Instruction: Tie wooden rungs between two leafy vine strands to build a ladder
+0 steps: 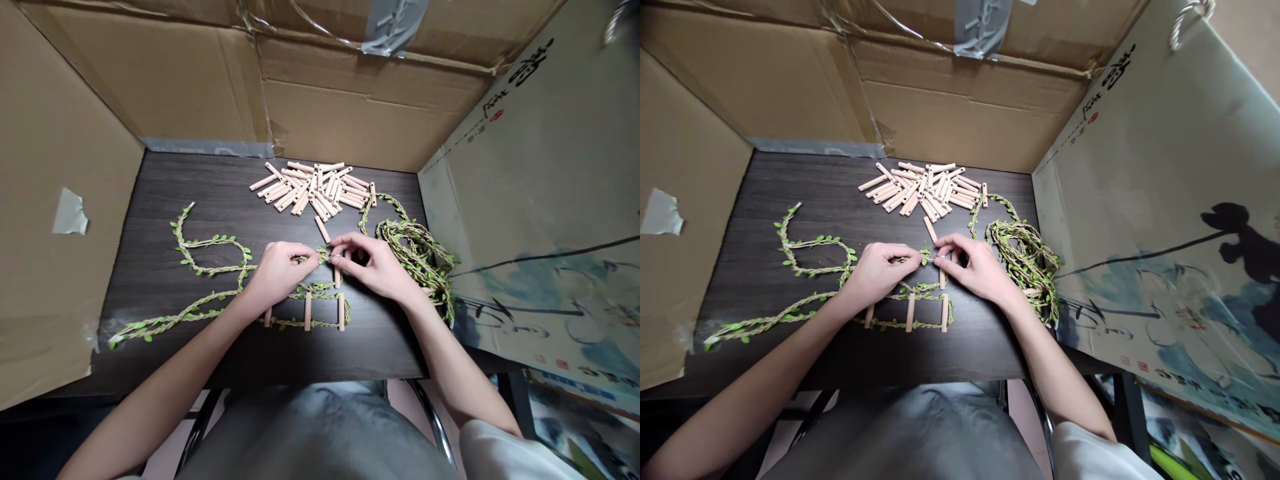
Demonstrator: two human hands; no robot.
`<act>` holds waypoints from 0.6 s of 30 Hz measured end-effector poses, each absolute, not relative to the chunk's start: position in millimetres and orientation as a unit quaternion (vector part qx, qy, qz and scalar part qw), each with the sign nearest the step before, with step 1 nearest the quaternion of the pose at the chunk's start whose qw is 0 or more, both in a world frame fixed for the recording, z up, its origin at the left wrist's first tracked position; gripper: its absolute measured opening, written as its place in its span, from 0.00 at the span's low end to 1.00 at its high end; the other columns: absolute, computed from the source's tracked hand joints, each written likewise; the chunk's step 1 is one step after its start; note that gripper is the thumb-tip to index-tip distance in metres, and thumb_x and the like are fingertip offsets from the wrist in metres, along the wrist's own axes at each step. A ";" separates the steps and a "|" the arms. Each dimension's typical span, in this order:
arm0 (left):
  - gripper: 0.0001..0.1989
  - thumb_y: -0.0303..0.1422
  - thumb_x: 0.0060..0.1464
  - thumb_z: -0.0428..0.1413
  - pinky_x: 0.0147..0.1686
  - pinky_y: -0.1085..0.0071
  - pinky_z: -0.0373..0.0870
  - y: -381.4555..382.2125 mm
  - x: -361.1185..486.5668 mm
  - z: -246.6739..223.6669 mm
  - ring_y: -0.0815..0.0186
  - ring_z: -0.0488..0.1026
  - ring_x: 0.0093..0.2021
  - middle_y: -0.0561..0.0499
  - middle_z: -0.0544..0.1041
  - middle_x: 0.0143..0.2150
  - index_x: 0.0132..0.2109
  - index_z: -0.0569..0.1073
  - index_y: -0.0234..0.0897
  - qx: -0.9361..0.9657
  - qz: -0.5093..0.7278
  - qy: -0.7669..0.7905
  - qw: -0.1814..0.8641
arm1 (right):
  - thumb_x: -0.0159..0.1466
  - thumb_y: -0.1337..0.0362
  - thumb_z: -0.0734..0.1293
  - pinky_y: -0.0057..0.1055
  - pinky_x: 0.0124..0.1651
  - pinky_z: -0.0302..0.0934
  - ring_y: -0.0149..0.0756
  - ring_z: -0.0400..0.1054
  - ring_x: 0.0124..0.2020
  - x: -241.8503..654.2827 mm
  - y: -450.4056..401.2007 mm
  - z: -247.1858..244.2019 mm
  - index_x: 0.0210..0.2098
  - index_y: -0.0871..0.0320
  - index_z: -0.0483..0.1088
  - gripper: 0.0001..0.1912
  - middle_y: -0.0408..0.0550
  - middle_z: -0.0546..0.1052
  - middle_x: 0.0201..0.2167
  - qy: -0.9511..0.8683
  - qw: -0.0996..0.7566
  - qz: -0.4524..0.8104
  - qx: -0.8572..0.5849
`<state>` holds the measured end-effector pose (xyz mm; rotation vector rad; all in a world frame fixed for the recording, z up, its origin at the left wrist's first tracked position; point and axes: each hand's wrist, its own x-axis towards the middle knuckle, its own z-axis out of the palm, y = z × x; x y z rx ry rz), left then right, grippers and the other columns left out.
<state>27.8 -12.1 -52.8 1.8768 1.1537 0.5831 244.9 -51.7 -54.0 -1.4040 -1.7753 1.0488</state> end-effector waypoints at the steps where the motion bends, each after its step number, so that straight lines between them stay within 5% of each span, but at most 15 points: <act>1: 0.14 0.34 0.57 0.55 0.29 0.73 0.59 -12.3 27.8 -52.7 0.69 0.66 0.27 0.51 0.79 0.28 0.30 0.82 0.32 0.751 0.228 0.459 0.416 | 0.67 0.58 0.71 0.30 0.40 0.62 0.31 0.70 0.34 245.5 -52.0 -54.1 0.50 0.56 0.76 0.13 0.44 0.81 0.38 -0.679 0.310 0.394 -0.537; 9: 0.18 0.43 0.62 0.57 0.28 0.71 0.53 -15.1 30.5 -54.2 0.71 0.51 0.22 0.57 0.63 0.18 0.31 0.82 0.34 0.779 0.213 0.469 0.358 | 0.66 0.58 0.73 0.27 0.34 0.58 0.30 0.68 0.31 244.1 -51.3 -54.2 0.42 0.57 0.78 0.09 0.42 0.80 0.32 -0.688 0.301 0.388 -0.535; 18: 0.17 0.39 0.63 0.56 0.30 0.71 0.55 -15.2 32.4 -57.1 0.71 0.59 0.25 0.53 0.76 0.26 0.31 0.82 0.34 0.790 0.219 0.443 0.363 | 0.65 0.60 0.75 0.27 0.37 0.58 0.30 0.68 0.31 246.9 -51.3 -51.9 0.39 0.58 0.79 0.08 0.42 0.80 0.32 -0.702 0.285 0.363 -0.543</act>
